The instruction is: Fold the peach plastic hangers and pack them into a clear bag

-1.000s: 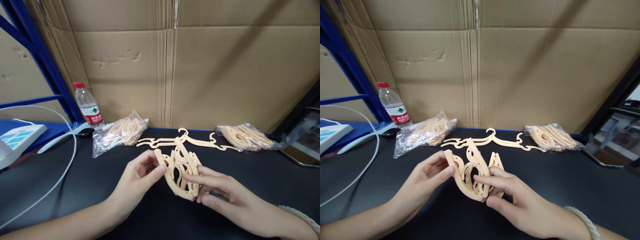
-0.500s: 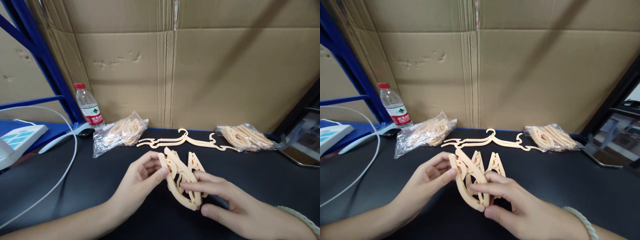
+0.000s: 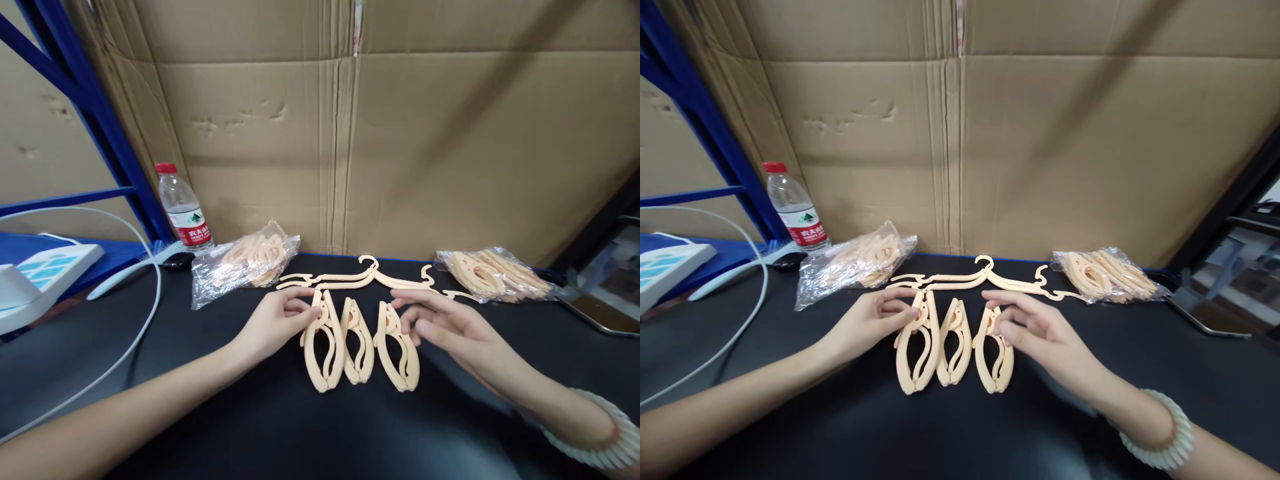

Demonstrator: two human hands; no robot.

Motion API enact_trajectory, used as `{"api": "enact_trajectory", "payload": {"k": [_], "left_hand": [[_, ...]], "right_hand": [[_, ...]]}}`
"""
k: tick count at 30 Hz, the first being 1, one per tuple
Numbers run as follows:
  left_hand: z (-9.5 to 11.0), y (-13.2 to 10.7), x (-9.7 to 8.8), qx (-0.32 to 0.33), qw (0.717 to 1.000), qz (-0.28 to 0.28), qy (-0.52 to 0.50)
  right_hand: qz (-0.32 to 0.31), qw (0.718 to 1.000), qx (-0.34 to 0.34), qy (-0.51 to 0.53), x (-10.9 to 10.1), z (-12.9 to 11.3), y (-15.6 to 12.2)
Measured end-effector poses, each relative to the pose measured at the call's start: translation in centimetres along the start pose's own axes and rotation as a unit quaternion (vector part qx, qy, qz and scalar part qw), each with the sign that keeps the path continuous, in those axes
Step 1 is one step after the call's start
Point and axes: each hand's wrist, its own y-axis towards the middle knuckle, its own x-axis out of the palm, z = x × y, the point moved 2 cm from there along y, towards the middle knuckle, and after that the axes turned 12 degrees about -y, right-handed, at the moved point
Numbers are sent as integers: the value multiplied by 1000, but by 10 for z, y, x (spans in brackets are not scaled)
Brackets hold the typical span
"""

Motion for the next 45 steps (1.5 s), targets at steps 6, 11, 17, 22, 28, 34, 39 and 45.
{"api": "enact_trajectory", "payload": {"k": [6,11,17,22,28,34,39,45], "left_hand": [[-8,10,-8,70,992,10,100],[4,0,-5,127,958,-72,246],[33,-15,-22,175,833,-304,428],[37,-10,-31,170,801,-390,422],[31,-9,-23,154,814,-397,395],[32,-13,-20,142,850,-378,338],[30,-11,-17,168,869,-344,314],[12,3,-17,246,903,-171,309]], "right_hand": [[44,999,27,17,-8,9,7],[67,997,36,-1,-17,16,11],[116,992,45,-26,-32,27,19],[120,991,53,-26,-33,29,19],[127,990,48,-44,-38,26,19],[185,975,29,-118,-66,29,23],[210,935,-4,-286,-95,34,27],[91,828,-31,-552,-105,58,28]]}}
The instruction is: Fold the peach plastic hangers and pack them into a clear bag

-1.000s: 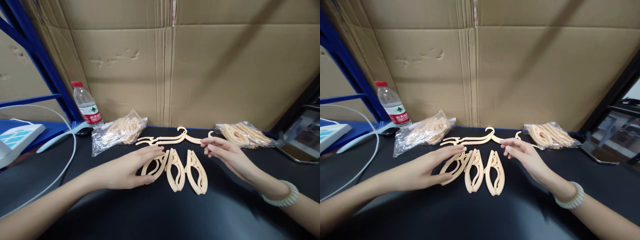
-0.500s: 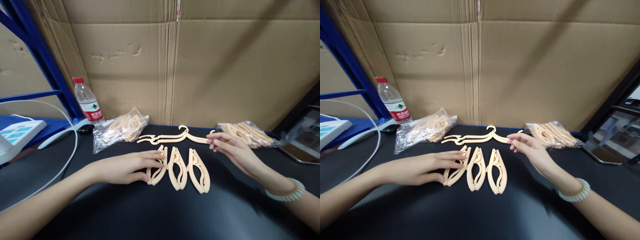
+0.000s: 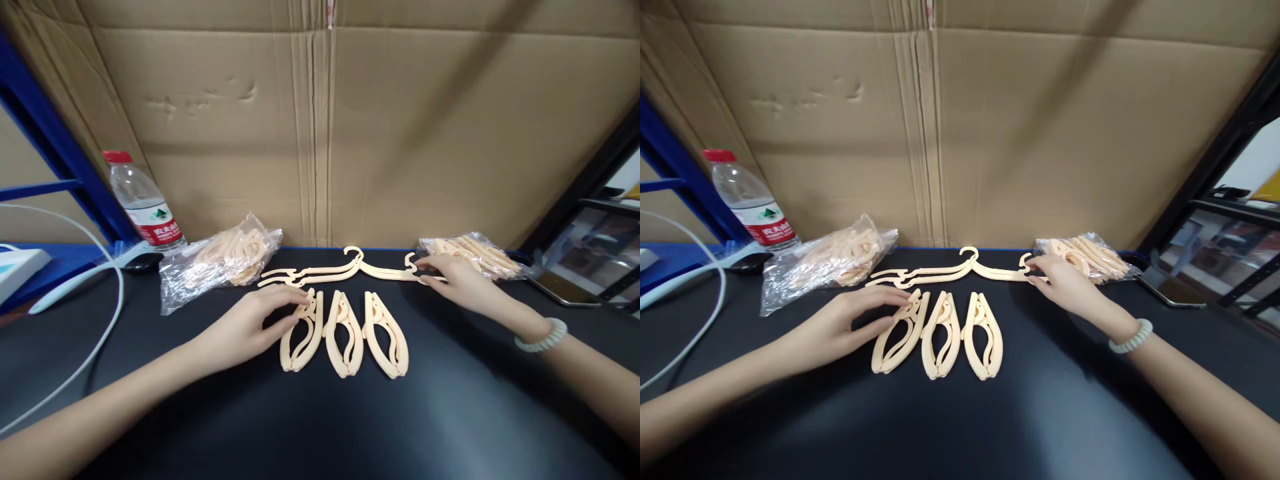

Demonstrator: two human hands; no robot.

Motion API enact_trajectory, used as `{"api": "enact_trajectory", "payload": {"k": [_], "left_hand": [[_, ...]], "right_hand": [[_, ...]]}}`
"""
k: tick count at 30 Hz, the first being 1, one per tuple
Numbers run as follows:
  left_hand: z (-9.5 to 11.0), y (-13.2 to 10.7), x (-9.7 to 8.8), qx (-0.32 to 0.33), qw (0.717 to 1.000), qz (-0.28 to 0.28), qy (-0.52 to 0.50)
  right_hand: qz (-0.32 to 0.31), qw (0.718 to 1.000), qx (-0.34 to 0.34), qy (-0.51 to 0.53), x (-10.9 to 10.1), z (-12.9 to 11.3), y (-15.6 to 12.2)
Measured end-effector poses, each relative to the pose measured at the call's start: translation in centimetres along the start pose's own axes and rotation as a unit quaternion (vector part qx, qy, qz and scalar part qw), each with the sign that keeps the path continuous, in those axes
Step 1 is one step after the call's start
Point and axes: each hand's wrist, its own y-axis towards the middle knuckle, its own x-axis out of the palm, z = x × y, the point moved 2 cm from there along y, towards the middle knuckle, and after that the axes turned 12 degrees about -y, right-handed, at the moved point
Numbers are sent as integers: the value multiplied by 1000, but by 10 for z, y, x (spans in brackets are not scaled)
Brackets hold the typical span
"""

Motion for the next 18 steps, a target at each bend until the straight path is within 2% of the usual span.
{"api": "enact_trajectory", "payload": {"k": [3,5,12,18], "left_hand": [[-11,1,3,-47,994,96,-3],[-15,0,5,-84,987,138,-16],[-19,-3,9,-131,969,190,-86],[-20,-3,5,-154,943,254,-150]], "right_hand": [[-34,998,-36,-26,12,2,-2],[-34,998,-39,-22,17,2,-3],[-16,999,-31,8,24,-2,0],[-14,998,-44,30,15,-8,1]]}}
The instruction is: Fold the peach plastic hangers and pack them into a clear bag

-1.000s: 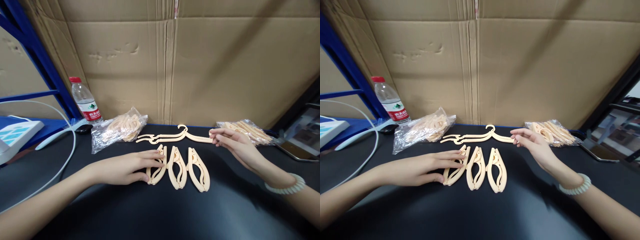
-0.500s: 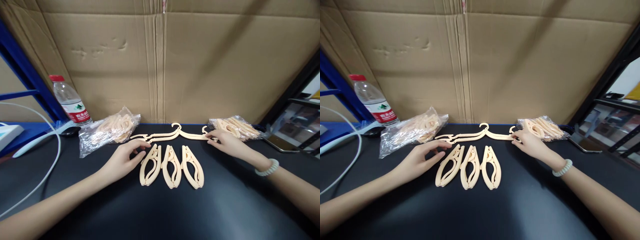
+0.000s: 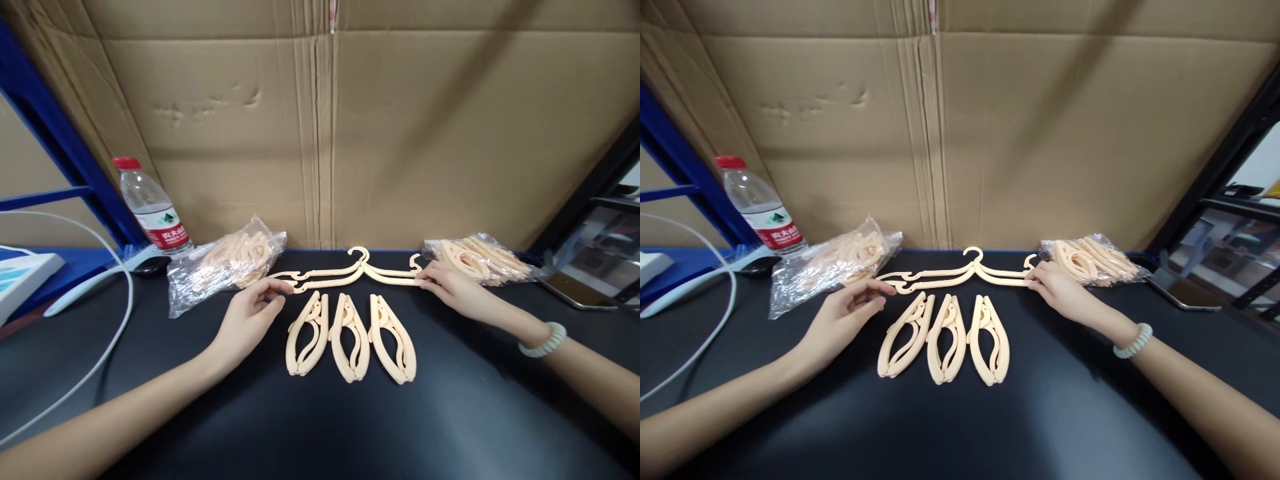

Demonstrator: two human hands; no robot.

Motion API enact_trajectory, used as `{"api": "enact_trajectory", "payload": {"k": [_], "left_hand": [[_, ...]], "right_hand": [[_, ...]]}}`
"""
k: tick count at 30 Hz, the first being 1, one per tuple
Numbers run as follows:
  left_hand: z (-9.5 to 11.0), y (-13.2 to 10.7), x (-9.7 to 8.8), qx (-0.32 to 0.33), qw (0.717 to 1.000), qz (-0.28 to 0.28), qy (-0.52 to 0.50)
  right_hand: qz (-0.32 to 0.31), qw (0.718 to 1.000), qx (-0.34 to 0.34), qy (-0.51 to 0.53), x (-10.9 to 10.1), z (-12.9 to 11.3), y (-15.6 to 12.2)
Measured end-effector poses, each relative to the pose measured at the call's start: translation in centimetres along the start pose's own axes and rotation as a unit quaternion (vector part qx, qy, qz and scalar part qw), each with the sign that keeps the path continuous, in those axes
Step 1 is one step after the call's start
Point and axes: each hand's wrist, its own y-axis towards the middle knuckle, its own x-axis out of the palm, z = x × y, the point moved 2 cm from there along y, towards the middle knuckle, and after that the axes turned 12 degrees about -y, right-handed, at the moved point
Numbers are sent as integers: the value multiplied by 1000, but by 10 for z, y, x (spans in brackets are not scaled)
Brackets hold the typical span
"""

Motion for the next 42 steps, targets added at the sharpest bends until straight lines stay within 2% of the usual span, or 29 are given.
{"api": "enact_trajectory", "payload": {"k": [6,12,16,20,25,27,30,33,36,42], "left_hand": [[-2,-2,0,-32,996,9,-78],[7,-8,8,-63,988,-11,-139],[14,-14,14,-62,982,-28,-174],[19,-19,16,-55,979,-27,-195],[23,-21,17,-68,981,-104,-152],[24,-21,17,-67,981,-114,-144],[23,-20,15,-67,983,-77,-153],[22,-19,14,-65,982,-38,-172],[22,-19,15,-67,982,-35,-172],[26,-22,17,-72,982,-46,-168]], "right_hand": [[-10,999,39,29,-19,0,-1],[56,996,64,27,-33,-4,-1],[64,996,41,38,-35,-24,-1],[80,996,-23,8,-36,-47,-3],[68,996,-35,35,-36,-65,-7],[70,996,-40,38,-35,-65,-7],[77,993,-85,-1,-35,-61,-7],[115,981,-124,-96,-36,-58,-6],[165,961,-119,-188,-38,-58,-6],[238,921,-114,-286,-40,-62,-13]]}}
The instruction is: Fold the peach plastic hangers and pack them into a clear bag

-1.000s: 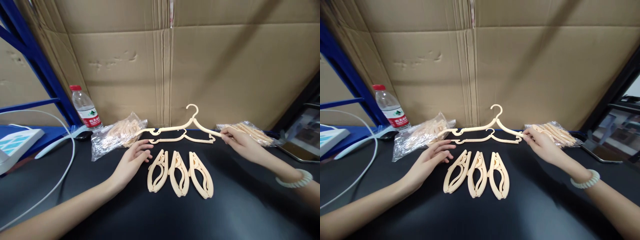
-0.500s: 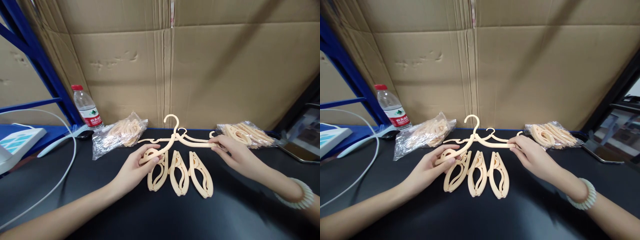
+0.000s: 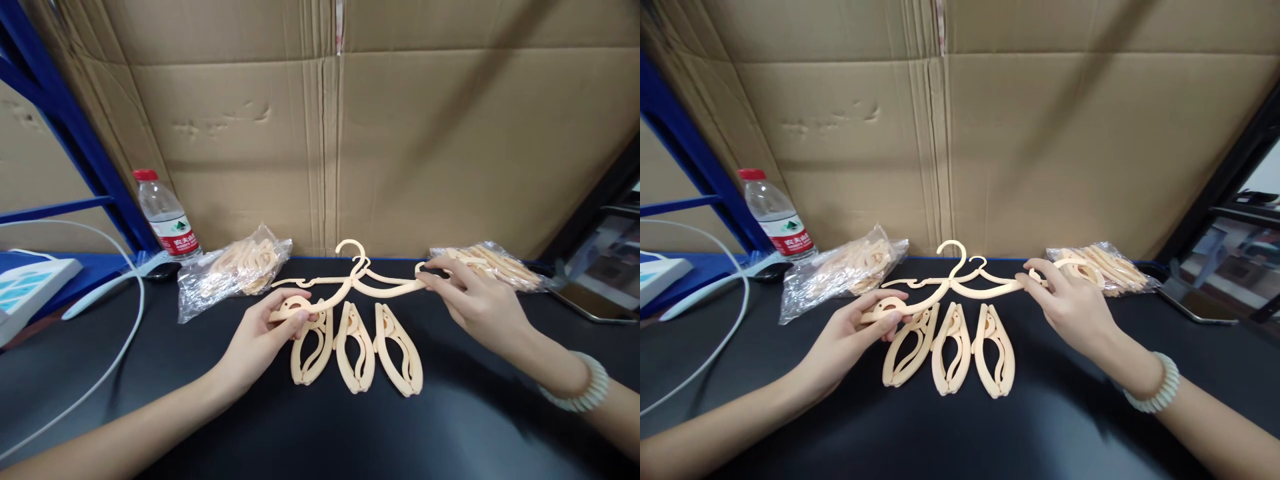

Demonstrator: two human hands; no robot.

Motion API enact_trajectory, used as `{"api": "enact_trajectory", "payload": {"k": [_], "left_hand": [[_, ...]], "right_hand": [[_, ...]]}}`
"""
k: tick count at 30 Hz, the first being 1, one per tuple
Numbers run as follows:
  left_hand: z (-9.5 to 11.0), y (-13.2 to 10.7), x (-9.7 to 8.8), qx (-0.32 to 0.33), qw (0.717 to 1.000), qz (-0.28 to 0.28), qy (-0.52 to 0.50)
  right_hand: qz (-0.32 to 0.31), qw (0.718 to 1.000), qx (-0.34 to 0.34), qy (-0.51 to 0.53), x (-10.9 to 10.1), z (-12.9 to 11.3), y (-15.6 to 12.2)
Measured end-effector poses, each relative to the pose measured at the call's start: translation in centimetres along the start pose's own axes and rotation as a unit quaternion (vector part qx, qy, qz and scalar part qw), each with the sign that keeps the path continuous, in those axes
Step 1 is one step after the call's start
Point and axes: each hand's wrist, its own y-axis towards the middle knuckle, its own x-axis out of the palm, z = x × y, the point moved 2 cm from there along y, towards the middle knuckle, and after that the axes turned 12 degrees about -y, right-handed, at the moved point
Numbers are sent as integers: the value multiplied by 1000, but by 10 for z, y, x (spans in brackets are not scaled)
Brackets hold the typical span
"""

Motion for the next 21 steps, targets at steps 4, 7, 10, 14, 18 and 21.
{"api": "enact_trajectory", "payload": {"k": [4,7,10,14,18,21], "left_hand": [[0,0,1,-1,1000,-4,-7],[-1,0,-1,-1,1000,-4,-3],[-2,0,-2,-6,1000,-6,4],[-1,0,-2,-7,1000,-8,6],[-2,0,-1,-7,1000,-15,0],[-3,0,-2,-5,1000,-14,-12]], "right_hand": [[6,1000,-24,8,1,0,-3],[-8,997,-42,69,5,-3,-3],[-23,986,-23,161,7,-7,-2],[-18,962,51,267,6,-10,0],[-44,905,175,385,6,-8,1],[-50,837,249,485,4,-9,4]]}}
